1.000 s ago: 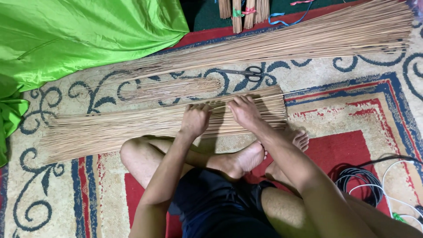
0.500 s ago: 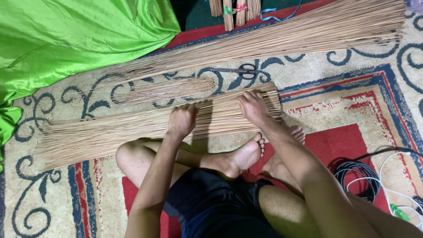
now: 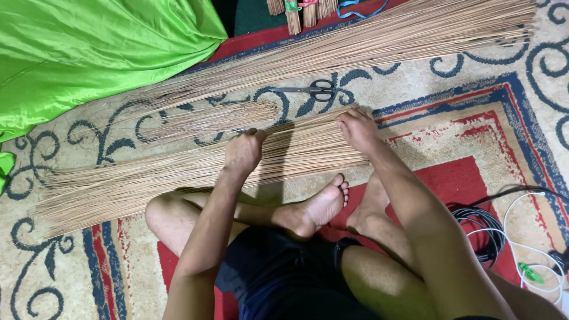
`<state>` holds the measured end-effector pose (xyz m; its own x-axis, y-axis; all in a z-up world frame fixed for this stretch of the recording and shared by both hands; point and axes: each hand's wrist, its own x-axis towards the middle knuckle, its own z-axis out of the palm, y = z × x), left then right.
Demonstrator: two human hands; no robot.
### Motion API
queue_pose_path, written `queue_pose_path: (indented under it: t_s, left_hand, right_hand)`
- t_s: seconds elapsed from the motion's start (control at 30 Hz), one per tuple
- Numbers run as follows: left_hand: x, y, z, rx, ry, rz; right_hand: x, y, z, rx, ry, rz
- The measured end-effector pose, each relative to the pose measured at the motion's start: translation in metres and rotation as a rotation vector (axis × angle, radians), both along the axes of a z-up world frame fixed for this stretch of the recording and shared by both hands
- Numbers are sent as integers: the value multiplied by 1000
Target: Assembling a broom by aligning and trimming thin wooden sticks on the floor.
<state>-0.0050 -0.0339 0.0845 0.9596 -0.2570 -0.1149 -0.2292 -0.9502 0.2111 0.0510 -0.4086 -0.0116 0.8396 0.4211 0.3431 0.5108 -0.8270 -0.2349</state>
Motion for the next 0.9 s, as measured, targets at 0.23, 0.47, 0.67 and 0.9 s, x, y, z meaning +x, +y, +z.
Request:
queue_pose_path:
  t_s: [0.23,0.47,0.67,0.9]
  left_hand:
    - [-7,-30,-27,-31,-183,-54]
    - [-9,-47,-34,-91,-282,-57]
    - [-2,-44,-64,-72,-339,-71]
    - [-2,-46,-65,-79,-360,-46]
  right_hand:
    - [5,-40,-21,-99,63,-78]
    - [-6,-46,-6,-216,47,-119]
    - [0,-48,-25,-245,89,-153]
    - [6,-50,-32,-284,145,-158]
